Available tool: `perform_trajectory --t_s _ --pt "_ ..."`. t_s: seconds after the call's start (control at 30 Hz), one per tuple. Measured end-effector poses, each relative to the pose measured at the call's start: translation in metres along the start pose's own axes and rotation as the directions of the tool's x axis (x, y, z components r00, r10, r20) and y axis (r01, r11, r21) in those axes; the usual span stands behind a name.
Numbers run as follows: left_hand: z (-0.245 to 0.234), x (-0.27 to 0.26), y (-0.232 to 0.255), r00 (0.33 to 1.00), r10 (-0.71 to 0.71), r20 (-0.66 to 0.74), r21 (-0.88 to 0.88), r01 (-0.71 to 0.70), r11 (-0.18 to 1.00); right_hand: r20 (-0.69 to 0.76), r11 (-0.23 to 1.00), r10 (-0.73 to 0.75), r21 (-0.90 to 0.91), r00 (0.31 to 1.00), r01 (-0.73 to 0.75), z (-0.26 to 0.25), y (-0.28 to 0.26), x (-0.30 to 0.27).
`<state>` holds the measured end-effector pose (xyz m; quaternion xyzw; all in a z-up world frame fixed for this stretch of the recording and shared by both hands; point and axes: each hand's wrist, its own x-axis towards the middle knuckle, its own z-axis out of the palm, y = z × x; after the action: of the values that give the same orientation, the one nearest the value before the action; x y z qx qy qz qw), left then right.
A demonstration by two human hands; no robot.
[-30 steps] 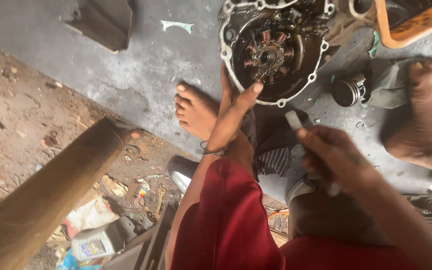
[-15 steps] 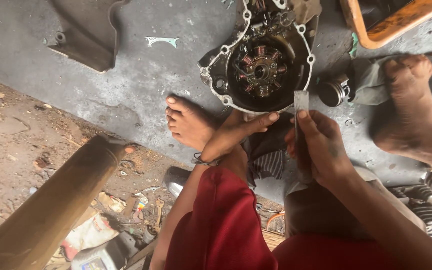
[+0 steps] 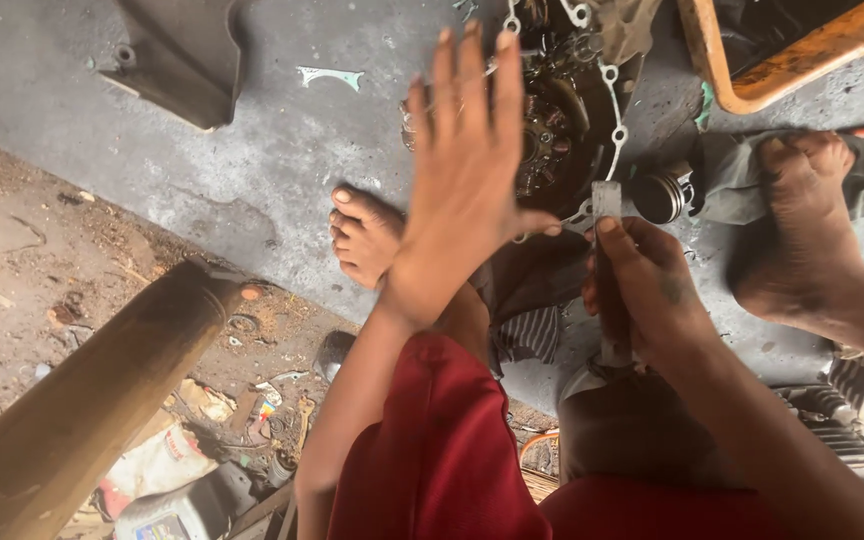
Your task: Scraping and cleaning the gasket surface of a motorcycle engine casing.
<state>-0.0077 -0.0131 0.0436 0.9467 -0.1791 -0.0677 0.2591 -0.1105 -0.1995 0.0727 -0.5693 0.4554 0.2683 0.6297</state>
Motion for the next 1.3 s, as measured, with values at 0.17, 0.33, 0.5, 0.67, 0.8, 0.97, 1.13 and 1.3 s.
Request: perform_trajectory --t_s 0.17,0.33,0.5,0.67,0.8,0.97,1.13,1.3 --pt "0.005 0.022 0.024 0.973 -0.066 0.222 0.131 0.037 0.991 -0.007 0.998 0.056 0.014 0.998 -0.056 -0.006 -0.013 0.007" --pt "0.008 0.023 0.026 0.960 -0.111 0.259 0.148 0.074 0.986 -0.042 0.993 0.040 -0.109 0.998 -0.044 -0.019 -0.026 0.038" --pt "0.004 0.024 0.028 0.954 -0.066 0.293 0.219 0.001 0.976 -0.122 0.880 -0.193 -0.460 0.974 0.117 -0.017 -0.059 0.033" --pt "0.014 0.018 0.023 0.979 -0.040 0.201 0.164 0.007 0.986 -0.054 0.902 -0.232 -0.387 0.971 0.193 -0.020 -0.033 0.029" --pt "0.006 0.025 0.032 0.948 -0.074 0.310 0.234 0.000 0.972 -0.113 0.868 -0.202 -0.481 0.973 0.125 -0.012 -0.044 0.029" --pt "0.006 0.025 0.028 0.942 -0.076 0.327 0.253 -0.009 0.967 -0.068 0.850 -0.299 -0.472 0.952 0.233 -0.005 -0.044 0.028" --pt "0.002 0.028 0.028 0.918 -0.082 0.388 0.302 -0.042 0.953 -0.107 0.845 -0.309 -0.486 0.945 0.222 0.000 -0.060 0.037" --pt "0.011 0.024 0.025 0.941 -0.055 0.335 0.297 -0.050 0.954 -0.091 0.812 -0.244 -0.563 0.965 0.153 -0.007 -0.054 0.030"
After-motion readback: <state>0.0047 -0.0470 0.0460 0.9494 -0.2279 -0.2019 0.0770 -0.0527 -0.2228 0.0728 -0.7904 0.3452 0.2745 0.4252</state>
